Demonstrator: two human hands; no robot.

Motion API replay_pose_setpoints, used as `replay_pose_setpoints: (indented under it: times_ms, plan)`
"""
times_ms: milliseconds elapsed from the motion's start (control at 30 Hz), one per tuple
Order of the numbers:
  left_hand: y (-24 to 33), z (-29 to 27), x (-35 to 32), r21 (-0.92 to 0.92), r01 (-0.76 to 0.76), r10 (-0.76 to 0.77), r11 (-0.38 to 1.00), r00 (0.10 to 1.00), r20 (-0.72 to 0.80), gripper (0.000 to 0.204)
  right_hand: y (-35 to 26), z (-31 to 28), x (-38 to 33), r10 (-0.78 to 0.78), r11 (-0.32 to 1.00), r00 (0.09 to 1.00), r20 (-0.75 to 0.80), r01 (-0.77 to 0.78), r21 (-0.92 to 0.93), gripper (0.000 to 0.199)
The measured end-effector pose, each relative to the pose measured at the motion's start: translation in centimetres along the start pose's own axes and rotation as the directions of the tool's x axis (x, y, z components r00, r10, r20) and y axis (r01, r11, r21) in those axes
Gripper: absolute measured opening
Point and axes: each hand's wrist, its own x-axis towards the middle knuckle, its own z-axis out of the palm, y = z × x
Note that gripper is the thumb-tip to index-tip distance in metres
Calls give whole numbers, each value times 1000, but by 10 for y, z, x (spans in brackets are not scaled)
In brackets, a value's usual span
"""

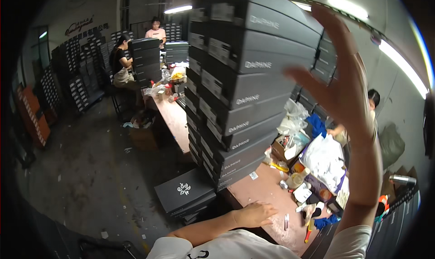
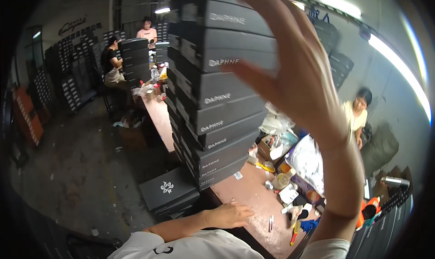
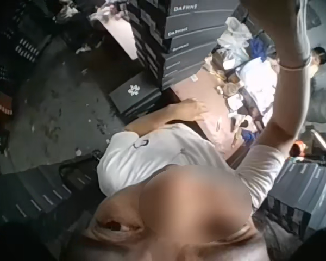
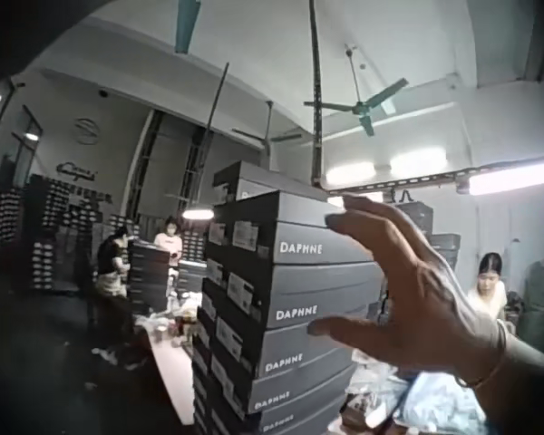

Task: Inspecting high-heeled shoes for quality and then packing them into shoe boxes with tissue paper.

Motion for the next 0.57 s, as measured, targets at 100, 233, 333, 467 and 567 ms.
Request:
replay_pose_setpoints:
  times_ms: [100,233,333,467,567]
  plan:
    - [-6,5,-1,-42,-46,47,998,998,36,43,3,32,84,-75,922,925,371,206,-327,87]
    - [-22,1,-20,-66,17,-15,998,999,32,44,33,74,98,-78,848,839,539,340,-407,74]
    - [-26,0,-25,-53,31,-27,998,998,62,41,44,74,91,-100,809,832,546,388,-441,74]
    - [-11,-9,-5,-59,-102,106,993,992,68,37,56,42,70,-134,749,847,514,426,-507,73]
    - [-4,-14,15,-69,-231,233,970,972,19,43,54,3,43,-26,788,882,471,308,-533,88]
